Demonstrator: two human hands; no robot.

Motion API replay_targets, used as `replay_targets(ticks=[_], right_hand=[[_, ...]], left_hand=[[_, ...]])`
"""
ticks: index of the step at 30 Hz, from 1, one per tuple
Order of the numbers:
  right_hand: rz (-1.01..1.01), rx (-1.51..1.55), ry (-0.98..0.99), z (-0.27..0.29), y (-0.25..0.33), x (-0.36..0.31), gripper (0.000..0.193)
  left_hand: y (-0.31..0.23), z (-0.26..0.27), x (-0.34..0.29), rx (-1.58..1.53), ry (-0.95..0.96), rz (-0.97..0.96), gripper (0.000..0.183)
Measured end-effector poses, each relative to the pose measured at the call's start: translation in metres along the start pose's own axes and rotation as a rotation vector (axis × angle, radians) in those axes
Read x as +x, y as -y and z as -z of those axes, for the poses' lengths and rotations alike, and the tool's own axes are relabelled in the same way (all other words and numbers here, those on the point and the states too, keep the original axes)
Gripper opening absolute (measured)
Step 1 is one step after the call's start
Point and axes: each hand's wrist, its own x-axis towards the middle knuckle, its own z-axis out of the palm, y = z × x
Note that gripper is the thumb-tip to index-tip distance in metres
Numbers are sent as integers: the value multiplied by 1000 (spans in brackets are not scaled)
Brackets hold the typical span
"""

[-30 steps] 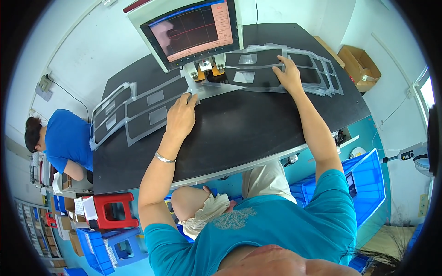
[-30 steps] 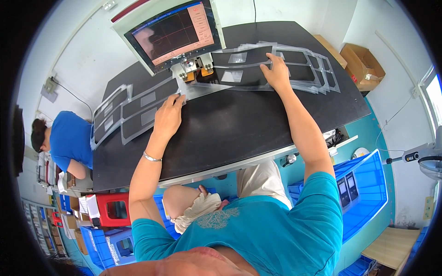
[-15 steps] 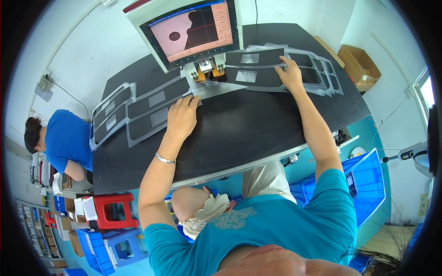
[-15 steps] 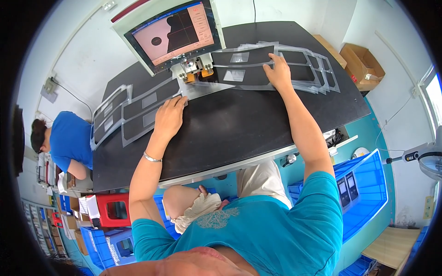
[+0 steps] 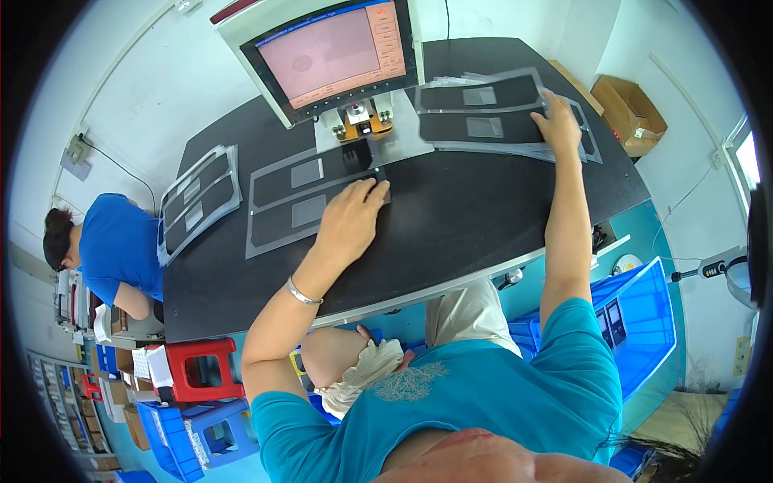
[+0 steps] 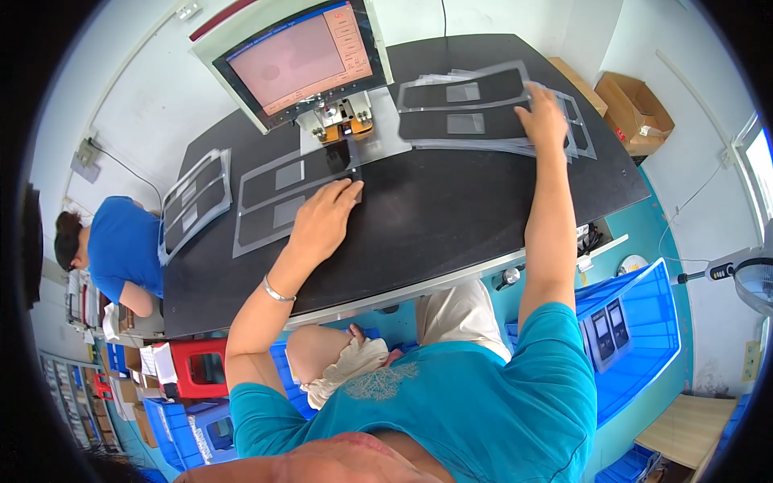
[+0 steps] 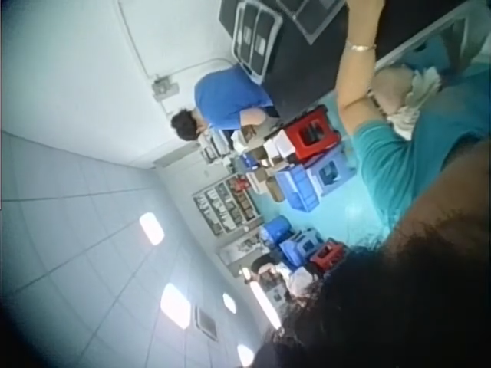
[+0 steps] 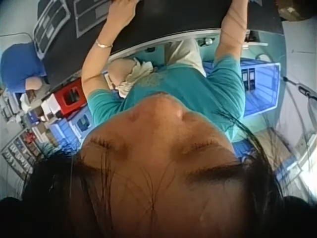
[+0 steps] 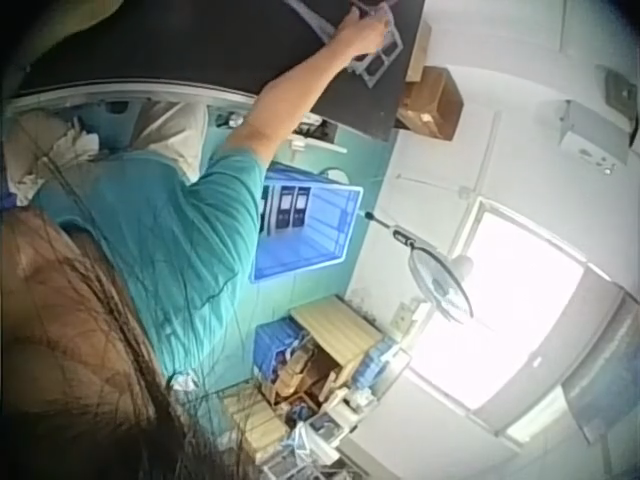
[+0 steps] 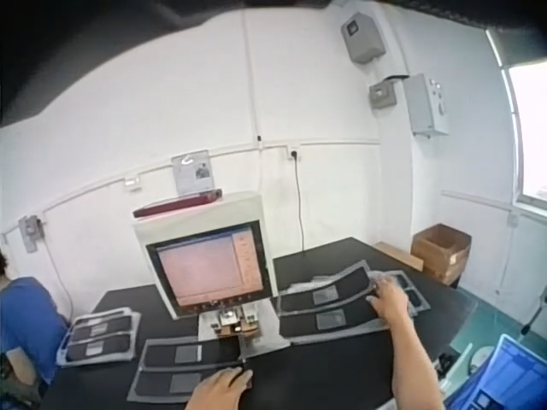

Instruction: Inspecting and testing electronic circuit panels by placing them on a testing apparatus and monitoring the output on a digital screen.

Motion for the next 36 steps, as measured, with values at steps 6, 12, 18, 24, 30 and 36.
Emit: replay_targets(ticks=[6, 12, 18, 24, 30, 36], right_hand=[[211, -138, -209, -30, -45, 15, 44], [418, 47, -40, -61, 26, -14, 44], [373, -77, 175, -57, 26, -21, 46], [336, -51, 261, -51, 11, -16, 45], [351, -52, 278, -51, 9, -15, 45], [367, -47, 288, -50, 11, -15, 44]], left_hand=[[-6, -13, 4, 15, 12, -63, 41], [-2, -20, 8, 60, -12, -57, 41], [1, -18, 8, 29, 18, -44, 38], [0, -7, 7, -67, 18, -54, 41], [6, 4, 5, -131, 126, -12, 36], [28, -23, 18, 6, 48, 12, 32]])
